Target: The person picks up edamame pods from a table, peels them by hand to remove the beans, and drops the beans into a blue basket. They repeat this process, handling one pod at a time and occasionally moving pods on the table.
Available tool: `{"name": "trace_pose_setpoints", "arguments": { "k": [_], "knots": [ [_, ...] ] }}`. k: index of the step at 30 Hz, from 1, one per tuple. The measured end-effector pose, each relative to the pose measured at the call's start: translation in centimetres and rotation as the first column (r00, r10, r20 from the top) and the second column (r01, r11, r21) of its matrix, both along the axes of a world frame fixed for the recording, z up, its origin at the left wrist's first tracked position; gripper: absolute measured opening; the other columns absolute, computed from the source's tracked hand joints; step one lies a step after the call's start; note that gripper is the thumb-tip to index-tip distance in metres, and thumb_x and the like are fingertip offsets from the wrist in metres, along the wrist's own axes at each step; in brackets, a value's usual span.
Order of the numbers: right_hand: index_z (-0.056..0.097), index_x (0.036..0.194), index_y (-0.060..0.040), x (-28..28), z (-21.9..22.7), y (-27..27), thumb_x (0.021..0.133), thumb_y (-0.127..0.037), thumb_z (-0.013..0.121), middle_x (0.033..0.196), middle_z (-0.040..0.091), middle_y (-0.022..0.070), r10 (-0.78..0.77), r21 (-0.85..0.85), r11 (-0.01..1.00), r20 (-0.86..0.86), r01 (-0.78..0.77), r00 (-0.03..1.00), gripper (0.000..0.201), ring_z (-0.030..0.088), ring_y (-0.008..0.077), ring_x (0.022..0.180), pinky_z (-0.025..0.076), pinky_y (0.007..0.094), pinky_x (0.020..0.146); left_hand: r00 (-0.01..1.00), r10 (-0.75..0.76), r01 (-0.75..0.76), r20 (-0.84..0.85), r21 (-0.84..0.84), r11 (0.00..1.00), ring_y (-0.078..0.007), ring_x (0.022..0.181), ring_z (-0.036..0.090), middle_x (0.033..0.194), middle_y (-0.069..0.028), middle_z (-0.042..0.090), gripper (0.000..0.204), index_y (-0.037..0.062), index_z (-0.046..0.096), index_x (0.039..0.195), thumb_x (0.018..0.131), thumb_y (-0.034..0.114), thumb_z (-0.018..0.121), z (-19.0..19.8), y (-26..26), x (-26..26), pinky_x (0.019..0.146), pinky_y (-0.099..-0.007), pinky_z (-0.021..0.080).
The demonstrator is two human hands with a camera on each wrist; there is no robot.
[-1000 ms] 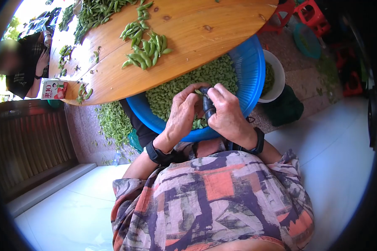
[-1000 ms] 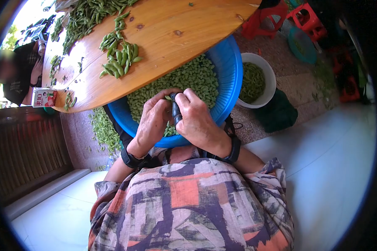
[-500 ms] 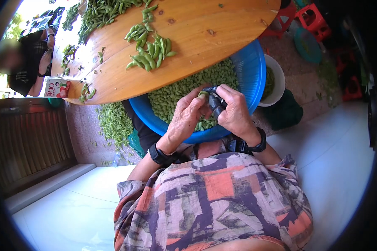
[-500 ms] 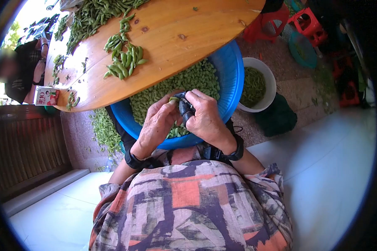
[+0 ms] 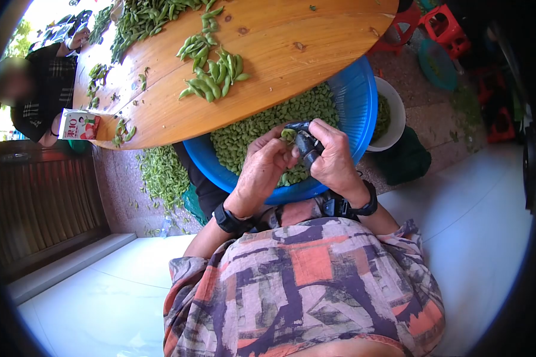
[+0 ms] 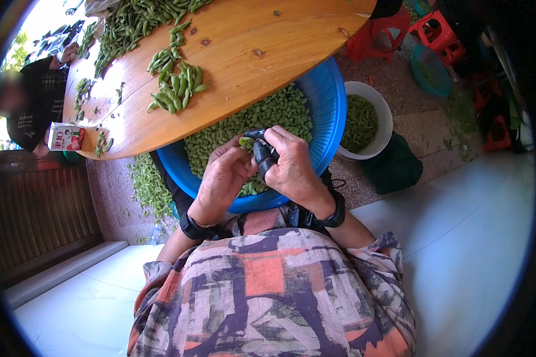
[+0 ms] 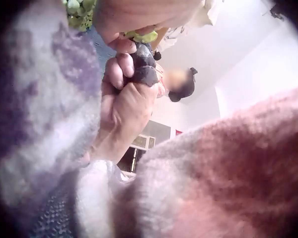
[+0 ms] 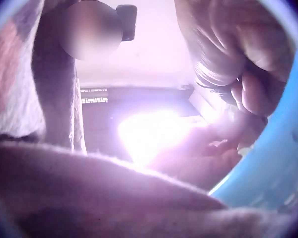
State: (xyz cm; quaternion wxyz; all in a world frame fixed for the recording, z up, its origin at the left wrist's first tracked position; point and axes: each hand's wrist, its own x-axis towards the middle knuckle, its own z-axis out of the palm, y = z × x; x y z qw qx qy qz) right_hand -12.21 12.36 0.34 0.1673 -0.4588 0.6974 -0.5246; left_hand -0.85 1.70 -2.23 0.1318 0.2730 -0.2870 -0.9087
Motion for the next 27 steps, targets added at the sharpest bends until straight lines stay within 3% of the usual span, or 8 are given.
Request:
{"name": "trace_pose_setpoints", "arguments": {
  "k": [4, 6, 7, 9, 11, 13, 16, 27],
  "knots": [
    [0.063, 0.099, 0.0015, -0.4, 0.9, 0.6, 0.07, 0.007, 0.055, 0.079, 0.054, 0.0158, 0.034, -0.006, 0.999, 0.252, -0.033, 0.967, 0.031, 0.059, 0.0272, 0.073, 0.045, 0.036, 0.064, 0.993, -0.107, 0.101, -0.04, -0.146, 0.984, -0.0148, 0.076, 0.06, 0.085, -0.0047, 0.063, 0.028, -0.0055, 0.058, 0.119, 0.095, 0.007, 0.053, 0.8, -0.5, 0.8, 0.068, -0.0266, 0.048],
    [0.061, 0.094, 0.0011, -1.3, 1.0, 1.2, 0.069, 0.008, 0.052, 0.074, 0.05, 0.0123, -0.071, 0.022, 0.997, 0.04, 0.07, 0.997, 0.027, 0.053, 0.0204, 0.067, 0.041, 0.033, 0.06, 0.959, -0.254, 0.281, 0.129, -0.563, 0.777, -0.0178, 0.084, 0.065, 0.094, -0.0086, 0.068, 0.019, -0.0019, 0.066, 0.108, 0.093, 0.008, 0.06, 1.1, -0.9, 1.2, 0.077, -0.03, 0.052],
    [0.056, 0.085, 0.0007, -1.3, 1.4, 1.5, 0.068, 0.009, 0.049, 0.069, 0.045, 0.0106, -0.129, -0.034, 0.99, 0.213, 0.139, 0.968, 0.02, 0.045, 0.02, 0.063, 0.038, 0.031, 0.058, 0.96, -0.249, 0.276, 0.126, -0.572, 0.772, -0.0178, 0.084, 0.065, 0.094, -0.0086, 0.068, 0.019, -0.0019, 0.066, 0.108, 0.093, 0.008, 0.06, 1.9, -1.1, 1.2, 0.077, -0.03, 0.052],
    [0.05, 0.079, -0.0012, -4.0, 1.4, 3.8, 0.069, 0.007, 0.052, 0.069, 0.043, 0.0117, -0.335, 0.057, 0.942, 0.056, 0.332, 0.941, 0.013, 0.042, 0.0209, 0.062, 0.039, 0.0315, 0.059, 0.958, -0.168, 0.265, 0.233, -0.941, 0.209, -0.0204, 0.085, 0.067, 0.093, -0.0107, 0.07, 0.011, 0.0009, 0.071, 0.097, 0.088, 0.006, 0.066, 4.4, -1.6, 1.5, 0.075, -0.0302, 0.053],
    [0.053, 0.085, -0.0002, -5.8, 3.5, 5.2, 0.07, 0.008, 0.05, 0.077, 0.057, 0.0217, -0.482, 0.047, 0.853, -0.313, 0.52, 0.818, 0.018, 0.06, 0.0382, 0.074, 0.046, 0.0437, 0.067, 0.993, 0.013, 0.114, 0.113, -0.993, -0.023, -0.025, 0.08, 0.069, 0.092, -0.0122, 0.07, 0.016, 0.0013, 0.07, 0.095, 0.08, 0.0, 0.07, 6.5, -3.0, 1.5, 0.071, -0.0326, 0.054],
    [0.057, 0.105, 0.0015, -8.1, 2.2, 7.2, 0.068, 0.008, 0.048, 0.09, 0.062, 0.0279, -0.517, 0.097, 0.746, -0.539, 0.659, 0.665, 0.038, 0.06, 0.0472, 0.087, 0.047, 0.0508, 0.075, 0.963, 0.27, 0.097, 0.001, -0.935, -0.342, -0.0288, 0.08, 0.066, 0.088, -0.0133, 0.066, 0.015, 0.0013, 0.069, 0.095, 0.08, 0.002, 0.069, 7.5, -5.1, 0.8, 0.071, -0.0354, 0.053],
    [0.058, 0.112, 0.0018, -8.2, 2.5, 8.2, 0.066, 0.008, 0.047, 0.091, 0.062, 0.0291, -0.516, 0.115, 0.747, -0.52, 0.655, 0.681, 0.047, 0.06, 0.0471, 0.089, 0.048, 0.0491, 0.077, 0.888, 0.459, 0.289, 0.042, -0.826, -0.484, -0.0321, 0.083, 0.063, 0.088, -0.0139, 0.062, 0.016, 0.0018, 0.068, 0.097, 0.081, 0.007, 0.068, 7.6, -7.9, -0.5, 0.074, -0.0386, 0.052],
    [0.058, 0.1, 0.005, -6.7, 2.1, 5.7, 0.065, 0.012, 0.045, 0.09, 0.062, 0.0255, -0.468, 0.063, 0.846, -0.385, 0.529, 0.795, 0.038, 0.06, 0.0449, 0.09, 0.048, 0.046, 0.083, 0.867, 0.485, 0.376, 0.112, -0.785, -0.492, -0.028, 0.089, 0.057, 0.09, -0.009, 0.053, 0.022, 0.0099, 0.069, 0.102, 0.079, 0.01, 0.066, 6.5, -8.3, -2.2, 0.073, -0.0398, 0.051]
  ]
}}
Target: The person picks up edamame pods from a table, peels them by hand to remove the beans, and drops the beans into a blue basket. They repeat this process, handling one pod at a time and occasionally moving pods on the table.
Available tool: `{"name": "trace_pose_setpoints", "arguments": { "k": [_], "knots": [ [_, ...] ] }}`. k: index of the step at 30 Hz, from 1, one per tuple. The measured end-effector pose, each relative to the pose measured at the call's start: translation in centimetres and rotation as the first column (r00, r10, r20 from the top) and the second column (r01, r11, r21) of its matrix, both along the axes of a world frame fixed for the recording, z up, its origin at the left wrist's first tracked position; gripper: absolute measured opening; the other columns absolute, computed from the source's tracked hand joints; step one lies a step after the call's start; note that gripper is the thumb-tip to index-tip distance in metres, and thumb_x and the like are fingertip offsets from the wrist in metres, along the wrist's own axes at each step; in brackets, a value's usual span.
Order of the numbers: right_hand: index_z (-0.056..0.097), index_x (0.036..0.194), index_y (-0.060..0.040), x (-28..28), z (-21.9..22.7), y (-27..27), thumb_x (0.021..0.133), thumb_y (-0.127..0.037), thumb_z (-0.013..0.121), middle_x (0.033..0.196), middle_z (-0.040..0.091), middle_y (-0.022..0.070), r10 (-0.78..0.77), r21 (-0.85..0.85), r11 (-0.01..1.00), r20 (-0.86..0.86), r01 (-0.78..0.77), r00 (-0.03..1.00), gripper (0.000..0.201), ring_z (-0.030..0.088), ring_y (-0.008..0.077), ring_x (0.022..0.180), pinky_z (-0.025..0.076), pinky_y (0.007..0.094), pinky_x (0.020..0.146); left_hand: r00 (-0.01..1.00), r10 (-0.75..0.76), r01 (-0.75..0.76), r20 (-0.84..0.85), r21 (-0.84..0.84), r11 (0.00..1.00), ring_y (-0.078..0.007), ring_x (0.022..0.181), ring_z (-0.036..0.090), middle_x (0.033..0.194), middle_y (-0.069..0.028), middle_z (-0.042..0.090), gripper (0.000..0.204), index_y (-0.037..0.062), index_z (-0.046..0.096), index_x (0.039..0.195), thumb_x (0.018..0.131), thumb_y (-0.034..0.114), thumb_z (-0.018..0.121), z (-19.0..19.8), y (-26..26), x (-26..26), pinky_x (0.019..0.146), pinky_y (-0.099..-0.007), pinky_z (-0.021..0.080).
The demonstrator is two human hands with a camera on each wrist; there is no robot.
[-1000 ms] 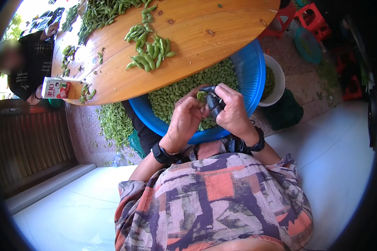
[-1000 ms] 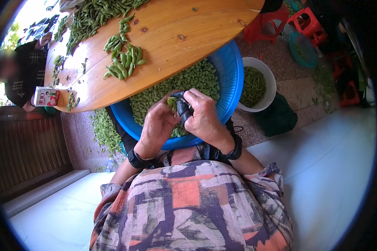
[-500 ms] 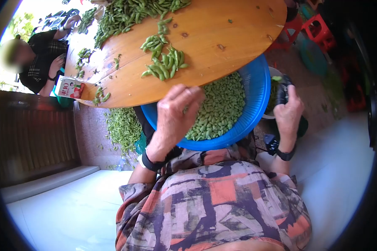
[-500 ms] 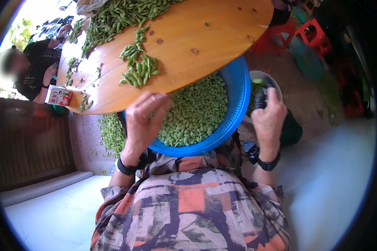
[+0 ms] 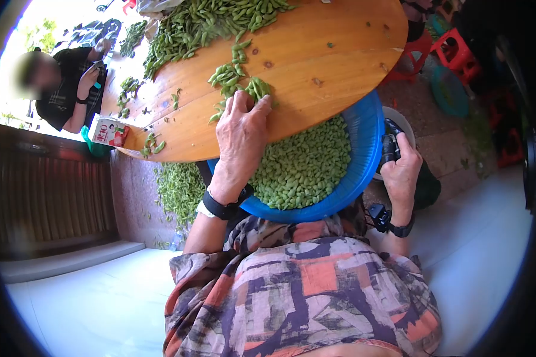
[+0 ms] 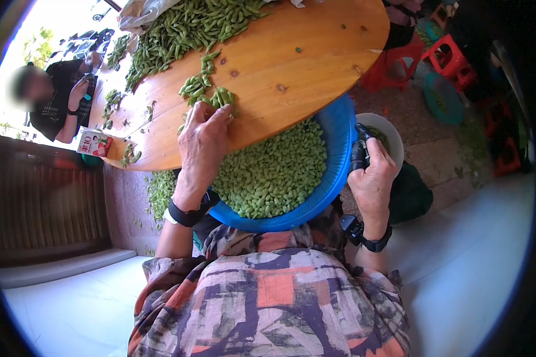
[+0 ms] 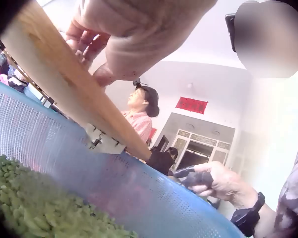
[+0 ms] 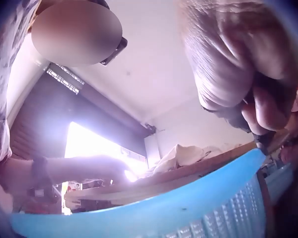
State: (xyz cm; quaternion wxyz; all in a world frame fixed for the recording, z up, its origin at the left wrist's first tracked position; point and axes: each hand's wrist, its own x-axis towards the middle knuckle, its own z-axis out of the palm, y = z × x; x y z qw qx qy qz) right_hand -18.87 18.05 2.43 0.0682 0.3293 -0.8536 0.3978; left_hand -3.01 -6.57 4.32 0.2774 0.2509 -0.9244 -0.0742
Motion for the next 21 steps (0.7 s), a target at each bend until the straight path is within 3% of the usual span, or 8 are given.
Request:
{"name": "trace_pose_setpoints", "arguments": {
  "k": [9, 11, 14, 15, 16, 18, 19, 21],
  "knots": [
    [0.062, 0.105, 0.0033, 2.2, 0.7, -2.7, 0.078, 0.006, 0.052, 0.087, 0.064, 0.021, 0.183, -0.139, 0.975, 0.045, -0.175, 0.982, 0.029, 0.063, 0.0353, 0.083, 0.049, 0.0371, 0.077, 0.989, -0.144, 0.15, 0.045, -0.183, 0.972, -0.029, 0.095, 0.055, 0.098, -0.0106, 0.052, 0.014, 0.0049, 0.065, 0.095, 0.081, 0.005, 0.066, 0.2, -0.6, -1.6, 0.074, -0.0415, 0.05],
    [0.065, 0.109, 0.001, 2.4, 0.6, -3.4, 0.089, 0.0, 0.056, 0.081, 0.066, 0.014, 0.242, -0.164, 0.958, 0.019, -0.236, 0.97, 0.022, 0.063, 0.0205, 0.074, 0.049, 0.0314, 0.07, 0.966, -0.183, 0.16, -0.185, -0.129, 0.979, -0.0305, 0.091, 0.056, 0.099, -0.0115, 0.055, 0.016, 0.0032, 0.063, 0.097, 0.081, 0.0, 0.064, 0.5, 0.2, -2.2, 0.073, -0.0407, 0.05],
    [0.062, 0.105, 0.0028, 2.4, 0.3, -3.9, 0.077, 0.009, 0.052, 0.077, 0.054, 0.0167, 0.32, -0.211, 0.939, 0.257, -0.27, 0.912, 0.03, 0.058, 0.0303, 0.068, 0.047, 0.0329, 0.064, 0.883, -0.283, 0.324, -0.374, 0.05, 0.945, -0.031, 0.081, 0.058, 0.098, -0.013, 0.058, 0.018, 0.0025, 0.061, 0.098, 0.081, -0.003, 0.062, 0.8, 1.3, -2.4, 0.071, -0.0371, 0.049],
    [0.064, 0.113, -0.0002, 3.0, 1.2, -4.5, 0.085, 0.002, 0.055, 0.072, 0.053, 0.0078, 0.377, -0.316, 0.908, 0.325, -0.276, 0.867, 0.03, 0.052, 0.0126, 0.061, 0.043, 0.0264, 0.057, 0.883, -0.277, 0.374, -0.38, 0.21, 0.903, -0.0201, 0.069, 0.055, 0.087, -0.0068, 0.059, 0.009, 0.0024, 0.06, 0.097, 0.088, 0.0, 0.06, 0.6, 1.8, -2.1, 0.062, -0.0298, 0.045],
    [0.064, 0.113, -0.0002, 3.3, 1.5, -4.8, 0.085, 0.002, 0.055, 0.072, 0.053, 0.0078, 0.369, -0.312, 0.911, 0.326, -0.269, 0.87, 0.03, 0.052, 0.0126, 0.061, 0.043, 0.0264, 0.057, 0.88, -0.282, 0.381, -0.382, 0.213, 0.9, -0.0201, 0.069, 0.055, 0.087, -0.0068, 0.059, 0.009, 0.0024, 0.06, 0.097, 0.088, 0.0, 0.06, 0.3, 2.4, -1.8, 0.062, -0.0298, 0.045],
    [0.065, 0.12, -0.0042, 3.7, 1.7, -5.3, 0.092, -0.006, 0.055, 0.069, 0.052, -0.001, 0.504, -0.491, 0.841, 0.56, -0.227, 0.657, 0.03, 0.048, 0.0019, 0.062, 0.04, 0.0218, 0.053, 0.866, -0.113, 0.497, -0.487, 0.816, 0.294, -0.008, 0.064, 0.047, 0.078, 0.0018, 0.054, 0.004, 0.0031, 0.061, 0.097, 0.095, 0.005, 0.059, -0.4, 4.0, -1.1, 0.056, -0.0232, 0.037],
    [0.065, 0.12, -0.0052, 3.9, 1.7, -5.4, 0.093, -0.009, 0.054, 0.068, 0.053, -0.0051, 0.561, -0.548, 0.804, 0.572, -0.229, 0.599, 0.029, 0.046, 0.0009, 0.057, 0.038, 0.0198, 0.05, 0.878, -0.067, 0.479, -0.475, 0.87, 0.115, -0.0025, 0.063, 0.041, 0.072, 0.0062, 0.048, 0.009, 0.0027, 0.061, 0.097, 0.098, 0.011, 0.058, 0.0, 4.8, -0.9, 0.053, -0.0196, 0.031],
    [0.064, 0.122, -0.0051, 4.2, 2.0, -5.4, 0.093, -0.009, 0.054, 0.066, 0.053, -0.005, 0.576, -0.54, 0.804, 0.604, -0.248, 0.551, 0.031, 0.047, 0.0009, 0.057, 0.038, 0.0197, 0.05, 0.884, -0.042, 0.468, -0.466, 0.883, 0.031, -0.0015, 0.062, 0.039, 0.072, 0.0073, 0.049, 0.009, 0.0026, 0.061, 0.097, 0.097, 0.012, 0.06, -0.8, 5.6, -0.5, 0.053, -0.019, 0.031]
  ]
}}
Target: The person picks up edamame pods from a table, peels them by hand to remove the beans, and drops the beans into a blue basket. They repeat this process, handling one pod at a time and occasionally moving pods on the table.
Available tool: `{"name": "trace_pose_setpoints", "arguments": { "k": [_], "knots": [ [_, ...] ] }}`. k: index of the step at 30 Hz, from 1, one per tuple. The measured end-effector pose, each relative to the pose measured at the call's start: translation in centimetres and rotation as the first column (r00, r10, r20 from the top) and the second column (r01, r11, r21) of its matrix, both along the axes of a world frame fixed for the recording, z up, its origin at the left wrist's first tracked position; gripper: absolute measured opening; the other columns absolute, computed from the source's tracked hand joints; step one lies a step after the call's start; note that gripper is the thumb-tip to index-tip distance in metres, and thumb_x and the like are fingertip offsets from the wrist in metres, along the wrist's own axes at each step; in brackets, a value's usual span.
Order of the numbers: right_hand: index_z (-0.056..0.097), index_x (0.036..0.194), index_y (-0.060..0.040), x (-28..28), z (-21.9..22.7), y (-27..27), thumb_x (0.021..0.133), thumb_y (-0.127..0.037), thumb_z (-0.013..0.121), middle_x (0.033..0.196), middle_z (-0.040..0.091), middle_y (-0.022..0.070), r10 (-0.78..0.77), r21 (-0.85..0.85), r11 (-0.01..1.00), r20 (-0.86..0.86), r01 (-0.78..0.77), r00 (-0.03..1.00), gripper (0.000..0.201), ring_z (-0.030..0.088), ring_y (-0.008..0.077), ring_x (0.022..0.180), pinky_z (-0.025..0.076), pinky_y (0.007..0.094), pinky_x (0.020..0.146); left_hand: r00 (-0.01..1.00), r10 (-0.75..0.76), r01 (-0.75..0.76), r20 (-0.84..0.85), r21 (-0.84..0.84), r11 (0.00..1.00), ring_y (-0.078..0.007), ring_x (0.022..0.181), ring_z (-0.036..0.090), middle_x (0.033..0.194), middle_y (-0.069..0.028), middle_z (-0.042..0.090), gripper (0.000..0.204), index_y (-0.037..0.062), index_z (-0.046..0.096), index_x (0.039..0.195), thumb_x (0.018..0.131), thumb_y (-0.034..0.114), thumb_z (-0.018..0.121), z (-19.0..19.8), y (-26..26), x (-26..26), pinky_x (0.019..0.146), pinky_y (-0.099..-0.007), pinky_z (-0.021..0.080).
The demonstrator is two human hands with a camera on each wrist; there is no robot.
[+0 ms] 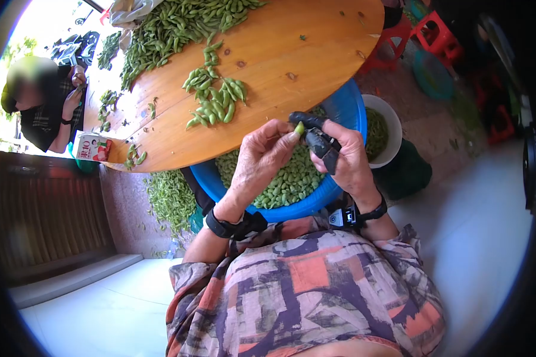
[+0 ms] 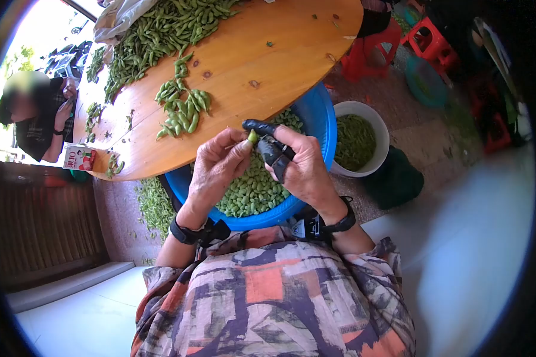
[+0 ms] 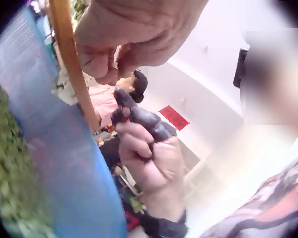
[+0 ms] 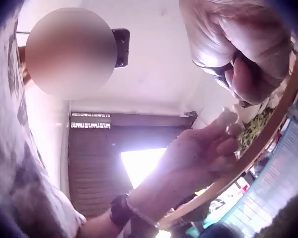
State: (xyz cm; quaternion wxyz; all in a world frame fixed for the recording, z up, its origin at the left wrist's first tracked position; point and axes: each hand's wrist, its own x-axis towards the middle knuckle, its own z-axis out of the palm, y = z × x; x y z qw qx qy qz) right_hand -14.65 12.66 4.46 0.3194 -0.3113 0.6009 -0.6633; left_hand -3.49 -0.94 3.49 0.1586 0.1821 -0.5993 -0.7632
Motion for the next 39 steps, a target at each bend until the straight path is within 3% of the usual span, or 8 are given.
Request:
{"name": "trace_pose_setpoints", "arguments": {
  "k": [9, 12, 18, 22, 26, 28, 33, 39],
  "knots": [
    [0.06, 0.084, -0.0034, -0.4, -0.8, 0.9, 0.092, -0.011, 0.05, 0.061, 0.053, -0.0037, 0.158, 0.062, 0.984, 0.122, -0.166, 0.98, 0.015, 0.048, 0.0017, 0.053, 0.037, 0.019, 0.047, 0.989, 0.147, -0.142, -0.033, -0.527, 0.838, -0.0019, 0.058, 0.041, 0.067, 0.0071, 0.051, 0.01, 0.003, 0.062, 0.086, 0.091, 0.01, 0.067, -2.3, 0.8, 1.0, 0.052, -0.0189, 0.03],
    [0.062, 0.088, -0.0024, -0.8, -1.4, 1.2, 0.094, -0.014, 0.048, 0.061, 0.052, -0.0037, 0.196, 0.023, 0.98, 0.055, -0.198, 0.979, 0.019, 0.047, 0.0024, 0.051, 0.036, 0.0193, 0.046, 1.0, 0.005, -0.005, -0.002, 0.034, 0.999, -0.0059, 0.054, 0.044, 0.066, 0.004, 0.054, 0.008, 0.0024, 0.063, 0.088, 0.092, 0.01, 0.066, -2.4, 0.6, 1.8, 0.049, -0.0203, 0.031],
    [0.064, 0.095, -0.0021, -1.0, -1.8, 1.4, 0.096, -0.015, 0.05, 0.06, 0.05, -0.0035, 0.407, -0.184, 0.913, 0.481, -0.365, 0.776, 0.02, 0.044, 0.0021, 0.051, 0.034, 0.0196, 0.045, 0.958, -0.154, 0.282, -0.242, 0.693, 0.664, -0.0083, 0.052, 0.045, 0.074, -0.0051, 0.062, 0.021, -0.0011, 0.064, 0.103, 0.088, 0.014, 0.068, -4.6, 1.0, 2.5, 0.045, -0.0217, 0.03],
    [0.063, 0.096, 0.0004, -0.4, -1.9, 0.8, 0.086, -0.001, 0.056, 0.069, 0.055, 0.0082, 0.259, 0.016, 0.965, -0.192, -0.261, 0.946, 0.012, 0.053, 0.0189, 0.059, 0.042, 0.0294, 0.054, 0.989, -0.085, 0.147, -0.125, 0.67, 0.728, -0.0087, 0.053, 0.045, 0.072, -0.0041, 0.06, 0.015, 0.0006, 0.063, 0.095, 0.089, 0.014, 0.068, -4.6, 1.0, 3.0, 0.044, -0.0224, 0.029],
    [0.06, 0.096, 0.0038, 0.3, -2.9, 0.9, 0.071, 0.009, 0.055, 0.084, 0.051, 0.0182, 0.092, 0.101, 0.994, -0.695, -0.03, 0.713, 0.027, 0.055, 0.0393, 0.076, 0.045, 0.0405, 0.065, 0.988, -0.057, 0.076, 0.143, -0.127, 0.989, -0.0095, 0.053, 0.045, 0.065, -0.0038, 0.053, 0.015, 0.0017, 0.054, 0.08, 0.09, 0.009, 0.061, -3.1, 0.6, 3.5, 0.046, -0.0268, 0.034],
    [0.06, 0.099, 0.0037, 0.0, -2.8, 1.0, 0.07, 0.01, 0.054, 0.084, 0.051, 0.0182, 0.034, 0.127, 0.988, -0.745, 0.091, 0.666, 0.03, 0.055, 0.0393, 0.076, 0.045, 0.0415, 0.065, 0.985, 0.123, 0.005, 0.122, -0.728, 0.686, -0.015, 0.052, 0.047, 0.061, -0.0086, 0.047, 0.012, -0.0011, 0.051, 0.076, 0.082, 0.006, 0.058, -3.0, 0.6, 3.5, 0.05, -0.032, 0.04],
    [0.061, 0.114, 0.0031, -1.2, -3.2, 2.0, 0.079, -0.001, 0.059, 0.085, 0.053, 0.016, 0.005, 0.132, 0.985, -0.664, 0.111, 0.748, 0.035, 0.056, 0.031, 0.074, 0.046, 0.0372, 0.066, 0.977, 0.195, -0.022, 0.09, -0.862, 0.507, -0.0199, 0.055, 0.049, 0.063, -0.0105, 0.051, 0.006, -0.0004, 0.055, 0.077, 0.08, 0.003, 0.058, -3.7, 0.2, 3.7, 0.053, -0.0345, 0.042],
    [0.061, 0.109, 0.0049, 0.2, -3.5, 1.2, 0.092, -0.046, 0.058, 0.082, 0.058, 0.004, 0.058, 0.01, 0.998, -0.254, -0.057, 0.965, 0.054, 0.057, 0.0117, 0.074, 0.048, 0.0268, 0.067, 0.997, -0.073, 0.043, -0.02, -0.637, 0.769, -0.0238, 0.064, 0.059, 0.076, -0.0135, 0.058, 0.011, -0.0022, 0.064, 0.095, 0.084, -0.001, 0.063, -1.7, 1.8, 1.5, 0.058, -0.0336, 0.047]
  ]
}}
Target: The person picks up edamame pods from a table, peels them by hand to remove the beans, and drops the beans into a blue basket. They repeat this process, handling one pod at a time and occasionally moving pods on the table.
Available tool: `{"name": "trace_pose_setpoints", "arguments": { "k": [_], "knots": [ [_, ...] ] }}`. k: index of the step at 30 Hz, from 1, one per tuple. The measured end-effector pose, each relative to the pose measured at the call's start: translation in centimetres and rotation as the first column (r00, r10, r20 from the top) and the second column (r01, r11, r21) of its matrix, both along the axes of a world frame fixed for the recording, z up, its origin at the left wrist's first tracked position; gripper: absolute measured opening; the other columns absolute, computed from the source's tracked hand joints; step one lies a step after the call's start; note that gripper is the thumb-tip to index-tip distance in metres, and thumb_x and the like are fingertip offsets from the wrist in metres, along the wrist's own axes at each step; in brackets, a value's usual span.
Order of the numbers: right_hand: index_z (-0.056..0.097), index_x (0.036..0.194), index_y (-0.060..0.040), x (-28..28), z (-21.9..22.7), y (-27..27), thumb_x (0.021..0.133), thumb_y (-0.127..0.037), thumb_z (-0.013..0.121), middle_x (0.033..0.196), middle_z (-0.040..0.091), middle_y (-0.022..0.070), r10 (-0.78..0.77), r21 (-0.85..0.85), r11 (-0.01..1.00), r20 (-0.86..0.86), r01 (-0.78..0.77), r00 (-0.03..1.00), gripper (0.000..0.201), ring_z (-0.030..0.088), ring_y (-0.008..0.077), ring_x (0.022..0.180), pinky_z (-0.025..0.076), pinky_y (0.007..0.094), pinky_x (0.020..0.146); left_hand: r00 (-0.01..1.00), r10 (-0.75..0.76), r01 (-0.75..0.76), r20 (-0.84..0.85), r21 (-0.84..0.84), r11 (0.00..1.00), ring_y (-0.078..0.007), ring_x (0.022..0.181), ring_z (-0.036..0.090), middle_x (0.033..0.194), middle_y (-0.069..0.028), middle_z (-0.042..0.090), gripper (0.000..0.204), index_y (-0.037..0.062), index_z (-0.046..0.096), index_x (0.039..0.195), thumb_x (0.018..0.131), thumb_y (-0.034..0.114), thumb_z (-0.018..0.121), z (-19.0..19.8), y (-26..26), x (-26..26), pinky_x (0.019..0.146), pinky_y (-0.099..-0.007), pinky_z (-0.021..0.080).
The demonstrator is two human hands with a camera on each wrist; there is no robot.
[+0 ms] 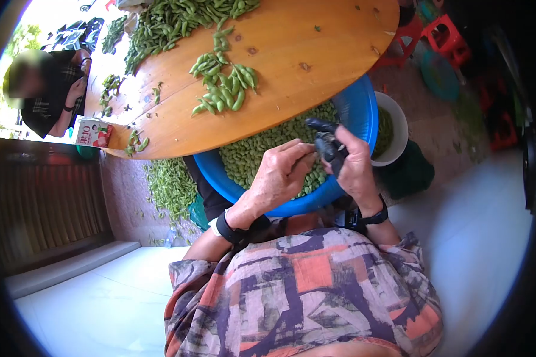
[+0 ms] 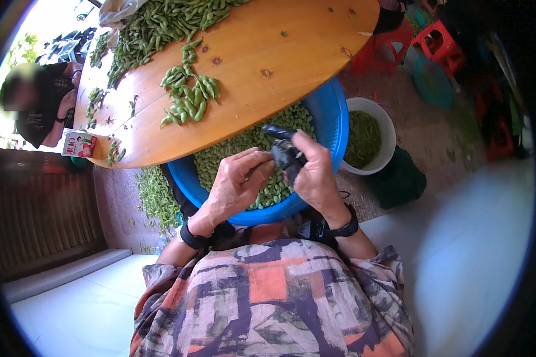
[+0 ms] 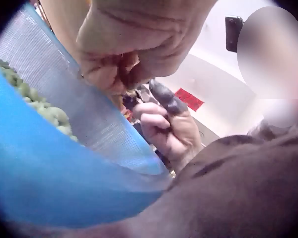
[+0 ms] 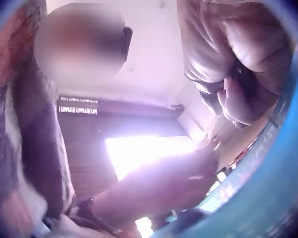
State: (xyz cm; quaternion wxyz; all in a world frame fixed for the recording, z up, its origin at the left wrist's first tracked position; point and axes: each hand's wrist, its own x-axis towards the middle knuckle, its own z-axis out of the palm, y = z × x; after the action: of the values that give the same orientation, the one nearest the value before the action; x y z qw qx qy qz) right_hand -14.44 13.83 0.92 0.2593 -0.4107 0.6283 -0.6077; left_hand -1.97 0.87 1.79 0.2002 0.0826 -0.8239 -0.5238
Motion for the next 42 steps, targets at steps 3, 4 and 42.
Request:
{"name": "trace_pose_setpoints", "arguments": {
  "k": [3, 4, 42],
  "knots": [
    [0.062, 0.092, -0.0049, -1.5, 1.0, 0.9, 0.091, -0.058, 0.053, 0.067, 0.055, -0.0037, -0.223, -0.082, 0.968, 0.163, 0.238, 0.961, 0.054, 0.052, 0.0029, 0.056, 0.042, 0.0196, 0.051, 0.983, 0.079, -0.124, -0.168, -0.278, 0.953, -0.0271, 0.068, 0.062, 0.079, -0.0145, 0.059, 0.014, -0.0021, 0.063, 0.098, 0.084, -0.001, 0.063, 2.0, -1.9, -1.1, 0.061, -0.0357, 0.049],
    [0.062, 0.092, -0.0038, -2.7, 0.7, 1.7, 0.094, -0.053, 0.051, 0.067, 0.056, -0.003, -0.287, -0.092, 0.947, 0.198, 0.309, 0.937, 0.05, 0.052, 0.0034, 0.057, 0.041, 0.0199, 0.05, 0.968, 0.185, -0.239, -0.168, -0.408, 0.881, -0.03, 0.069, 0.062, 0.081, -0.0151, 0.06, 0.019, -0.0012, 0.064, 0.102, 0.083, -0.001, 0.064, 2.9, -3.1, -1.2, 0.062, -0.0374, 0.05],
    [0.065, 0.105, -0.0003, -0.6, 1.9, 0.6, 0.09, -0.005, 0.053, 0.065, 0.055, -0.0035, 0.01, 0.074, 0.996, 0.424, -0.046, 0.906, 0.02, 0.048, 0.0022, 0.056, 0.04, 0.0195, 0.049, 0.988, 0.099, -0.15, 0.118, 0.59, 0.793, -0.0047, 0.058, 0.056, 0.067, -0.0001, 0.06, 0.005, 0.0001, 0.061, 0.085, 0.086, -0.004, 0.065, 0.4, -0.8, -1.5, 0.049, -0.0205, 0.045]
  ]
}}
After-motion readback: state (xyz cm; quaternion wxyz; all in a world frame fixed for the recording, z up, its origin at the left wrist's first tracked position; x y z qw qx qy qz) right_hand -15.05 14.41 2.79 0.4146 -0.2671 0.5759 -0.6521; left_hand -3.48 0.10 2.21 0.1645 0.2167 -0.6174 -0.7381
